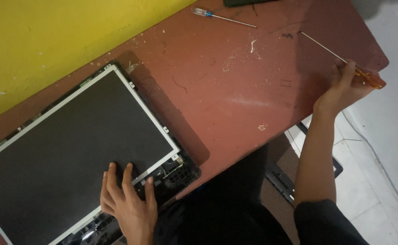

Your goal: Removing screws from a laptop screen bezel using a manual screwdriver

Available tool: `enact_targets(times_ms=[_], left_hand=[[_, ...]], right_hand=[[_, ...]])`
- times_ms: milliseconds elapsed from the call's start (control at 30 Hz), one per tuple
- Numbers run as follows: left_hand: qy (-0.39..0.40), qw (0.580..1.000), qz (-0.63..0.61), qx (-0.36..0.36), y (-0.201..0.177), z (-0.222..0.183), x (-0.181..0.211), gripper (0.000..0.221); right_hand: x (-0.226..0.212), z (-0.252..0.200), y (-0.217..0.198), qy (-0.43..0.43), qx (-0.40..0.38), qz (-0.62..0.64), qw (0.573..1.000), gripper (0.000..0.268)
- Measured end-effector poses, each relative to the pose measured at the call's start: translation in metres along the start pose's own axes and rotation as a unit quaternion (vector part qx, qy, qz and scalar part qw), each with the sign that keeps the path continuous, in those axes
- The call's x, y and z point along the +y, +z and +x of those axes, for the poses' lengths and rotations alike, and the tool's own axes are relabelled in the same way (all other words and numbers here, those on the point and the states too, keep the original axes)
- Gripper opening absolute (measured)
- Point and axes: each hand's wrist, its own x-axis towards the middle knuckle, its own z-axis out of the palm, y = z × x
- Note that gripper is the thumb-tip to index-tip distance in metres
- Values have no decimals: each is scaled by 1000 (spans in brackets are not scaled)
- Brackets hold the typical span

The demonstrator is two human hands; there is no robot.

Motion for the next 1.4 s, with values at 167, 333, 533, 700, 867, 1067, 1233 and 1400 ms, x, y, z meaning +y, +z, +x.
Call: enact_targets(times_ms=[167, 333, 533, 700, 867, 1067, 1233, 1400], left_hand=[[-11, 1000, -22, -10, 4, -2, -3, 52], [-15, 999, -33, -10, 0, 0, 0, 51], [-12, 1000, -22, 1, 2, -2, -3, 48], [-25, 998, -55, -12, -1, -3, -7, 52], [-3, 989, -117, 87, -14, 5, -3, 31], [7, 926, -365, 94, -44, 34, 26, 20], [-20, 839, -543, 15, -43, 53, 43, 18], [-33, 781, -623, -21, -45, 57, 52, 24]], right_hand=[[-20, -5, 12, 32, 37, -22, 999, 31], [-8, 0, 2, 40, 63, 26, 997, 37], [-14, -1, -8, 113, 126, 171, 971, 45], [-71, -33, 9, 130, 71, 110, 983, 30], [-111, -76, 14, 205, -36, 190, 959, 42], [-78, -115, -45, 395, -179, 472, 767, 76], [-175, -173, 33, 391, -110, 170, 898, 38], [-170, -190, 19, 389, -236, 266, 850, 19]])
